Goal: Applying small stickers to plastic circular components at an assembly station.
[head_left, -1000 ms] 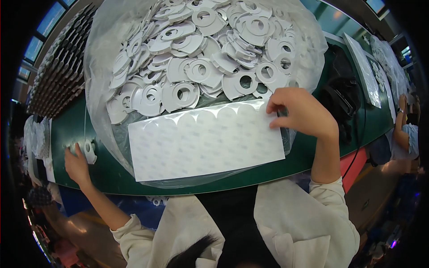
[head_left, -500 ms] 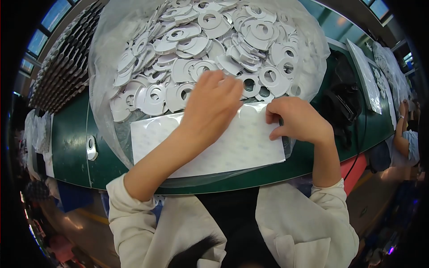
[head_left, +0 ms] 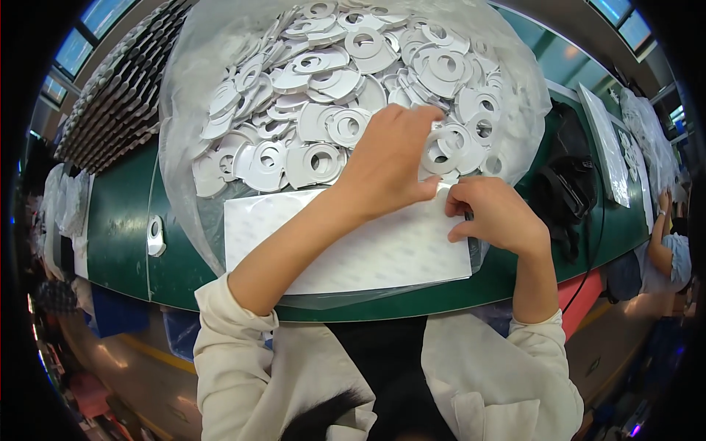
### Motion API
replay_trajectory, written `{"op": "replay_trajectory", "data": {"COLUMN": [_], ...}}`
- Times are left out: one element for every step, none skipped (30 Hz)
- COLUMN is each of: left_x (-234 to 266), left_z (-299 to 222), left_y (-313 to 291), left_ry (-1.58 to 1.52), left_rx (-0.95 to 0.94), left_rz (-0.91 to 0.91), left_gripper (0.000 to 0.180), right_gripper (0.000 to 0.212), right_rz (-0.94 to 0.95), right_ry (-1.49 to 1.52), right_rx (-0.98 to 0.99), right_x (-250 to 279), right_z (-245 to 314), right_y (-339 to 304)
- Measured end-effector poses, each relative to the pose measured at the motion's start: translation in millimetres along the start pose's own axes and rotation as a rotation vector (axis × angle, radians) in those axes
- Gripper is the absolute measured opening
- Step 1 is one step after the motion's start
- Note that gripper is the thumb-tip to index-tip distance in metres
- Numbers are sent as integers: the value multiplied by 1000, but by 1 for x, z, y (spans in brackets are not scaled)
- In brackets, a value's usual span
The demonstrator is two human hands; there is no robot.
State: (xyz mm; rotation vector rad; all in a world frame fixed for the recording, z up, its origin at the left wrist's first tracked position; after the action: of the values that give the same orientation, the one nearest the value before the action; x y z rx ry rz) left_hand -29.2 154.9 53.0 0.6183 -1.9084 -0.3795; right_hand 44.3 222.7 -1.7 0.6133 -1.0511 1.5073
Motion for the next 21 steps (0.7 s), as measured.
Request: {"op": "replay_trajectory", "data": {"left_x": [9, 16, 18, 14, 4, 3, -6, -17, -19, -25, -22, -19, -14, -11, -14, -17, -27, -32, -46, -57, -66], "left_z": [1, -4, 8, 20, 24, 24, 34, 45, 56, 63, 78, 91, 92, 90, 80, 71, 62, 60, 48, 35, 35], "left_y": [0, -3, -9, -19, -28, -34, -49, -65, -72, -75, -80, -87, -85, -84, -79, -77, -77, -79, -80, -79, -83], "left_ry": [-212, -213, -549, -883, -1213, -1213, -1314, -1410, -1345, -1345, -1402, -1454, -1485, -1490, -1628, -1760, -1867, -1868, -1984, -2096, -2079], "left_rx": [56, 57, 227, 398, 510, 512, 646, 782, 743, 745, 779, 811, 775, 779, 767, 753, 767, 770, 775, 776, 868], "left_rz": [-22, -21, -31, -40, -13, -11, -47, -86, -129, -130, -288, -449, -493, -490, -439, -389, -311, -310, -185, -55, -27], "left_gripper": [67, 67, 67, 68, 67, 67, 65, 64, 61, 61, 61, 61, 55, 55, 51, 48, 45, 45, 45, 45, 46], "right_gripper": [30, 30, 30, 29, 27, 27, 26, 25, 25, 23, 21, 21, 19, 18, 18, 17, 16, 16, 15, 14, 14], "right_rz": [2, 4, 5, -13, -32, -31, -85, -139, -139, -156, -173, -170, -188, -205, -201, -191, -181, -179, -177, -175, -170], "right_ry": [9, 19, 20, -10, -40, -38, -114, -189, -187, -209, -232, -232, -261, -290, -290, -307, -324, -322, -331, -339, -338], "right_rx": [3, 5, 4, 17, 28, 27, 32, 40, 44, 51, 57, 57, 65, 72, 66, 65, 63, 61, 73, 85, 82], "right_x": [0, 0, 0, 2, 3, 1, 3, 6, 5, 7, 8, 6, 6, 6, 6, 4, 2, 2, 1, 1, 2], "right_z": [0, 0, 0, 1, 3, 2, 5, 9, 13, 18, 22, 24, 24, 25, 23, 23, 23, 23, 24, 25, 25], "right_y": [0, -1, -2, -1, -1, -2, -3, -5, -6, -8, -9, -9, -10, -11, -12, -12, -12, -12, -12, -12, -12]}}
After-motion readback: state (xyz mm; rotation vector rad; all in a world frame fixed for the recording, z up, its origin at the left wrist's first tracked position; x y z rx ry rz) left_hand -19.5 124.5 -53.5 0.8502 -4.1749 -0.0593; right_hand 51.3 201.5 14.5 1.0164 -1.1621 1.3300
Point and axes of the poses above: each hand's wrist, its own y-axis towards the middle knuckle, its own x-axis out of the back of the hand, z = x × y, the point moved 10 cm from there along y, towards the middle knuckle, and after that the axes turned 3 degrees about z, right-handed, at the moved point
